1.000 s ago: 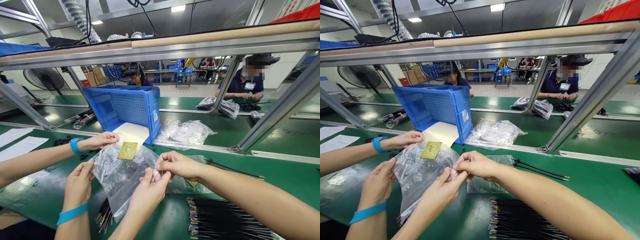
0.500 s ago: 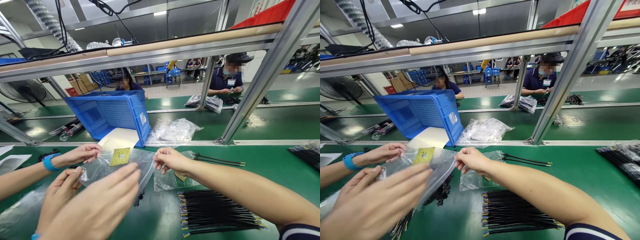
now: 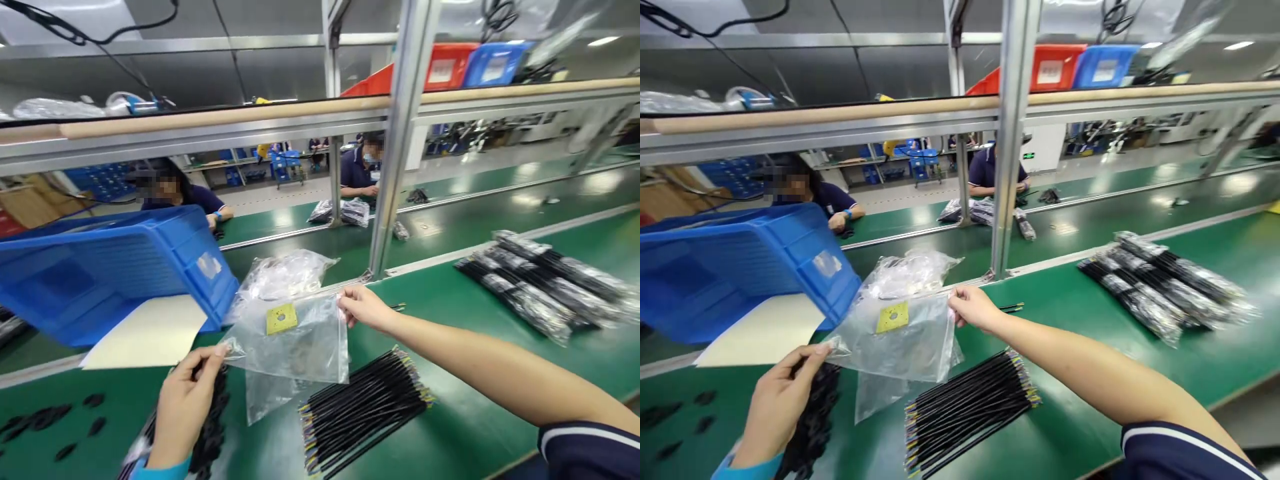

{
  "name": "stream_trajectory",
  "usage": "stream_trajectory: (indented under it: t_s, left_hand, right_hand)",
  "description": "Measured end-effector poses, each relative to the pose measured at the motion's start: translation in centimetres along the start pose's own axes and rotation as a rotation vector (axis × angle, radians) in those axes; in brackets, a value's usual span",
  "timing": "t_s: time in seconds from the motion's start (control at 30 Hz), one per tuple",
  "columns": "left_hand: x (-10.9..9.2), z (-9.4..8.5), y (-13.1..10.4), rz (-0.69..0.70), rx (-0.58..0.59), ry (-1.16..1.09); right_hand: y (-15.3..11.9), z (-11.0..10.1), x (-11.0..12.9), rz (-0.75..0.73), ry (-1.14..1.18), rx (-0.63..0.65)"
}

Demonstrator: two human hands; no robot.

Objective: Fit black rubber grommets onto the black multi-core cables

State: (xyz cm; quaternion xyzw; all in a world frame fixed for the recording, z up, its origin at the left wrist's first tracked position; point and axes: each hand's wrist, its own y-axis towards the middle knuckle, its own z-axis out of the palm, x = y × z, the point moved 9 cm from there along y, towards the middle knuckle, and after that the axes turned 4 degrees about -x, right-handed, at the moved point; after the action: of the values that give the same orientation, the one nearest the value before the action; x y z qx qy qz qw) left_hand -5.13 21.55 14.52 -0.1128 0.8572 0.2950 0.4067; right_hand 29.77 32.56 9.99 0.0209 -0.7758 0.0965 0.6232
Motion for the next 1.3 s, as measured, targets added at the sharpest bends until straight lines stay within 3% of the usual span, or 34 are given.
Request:
stream_trajectory:
  t_s: [0.17, 0.3, 0.47, 0.63, 0.87, 1.03, 1.17, 1.3]
  left_hand:
    - [-6.9, 10.3, -1.8, 0.212, 0.287, -0.039]
    - [-12.5, 18.5, -5.5, 0.443, 0.522, 0.048]
    - [-17.5, 26.8, -9.9, 0.593, 0.699, 0.171]
    - [-22.1, 33.9, -11.4, 0.668, 0.816, 0.323]
    - [-25.9, 43.4, -8.7, 0.719, 0.929, 0.537]
    - [-26.8, 47.8, -6.1, 0.738, 0.949, 0.65]
    - [-26.5, 48.9, -5.9, 0.757, 0.979, 0.679]
    - [-26.0, 46.6, -6.8, 0.827, 0.994, 0.643]
  right_hand:
    - [-0.8, -13.0, -2.4, -0.094, -0.27, -0.272]
    - [-1.7, -21.9, -4.1, -0.132, -0.502, -0.395]
    - [-1.3, -30.0, -6.8, -0.09, -0.687, -0.483]
    - [1.5, -35.8, -9.0, -0.017, -0.768, -0.594]
    - [8.6, -41.4, -9.7, 0.071, -0.782, -0.742]
    - [14.3, -42.2, -9.8, 0.12, -0.774, -0.78]
    - [18.7, -40.9, -10.2, 0.129, -0.773, -0.763]
    - [22.3, -39.3, -9.9, 0.094, -0.772, -0.745]
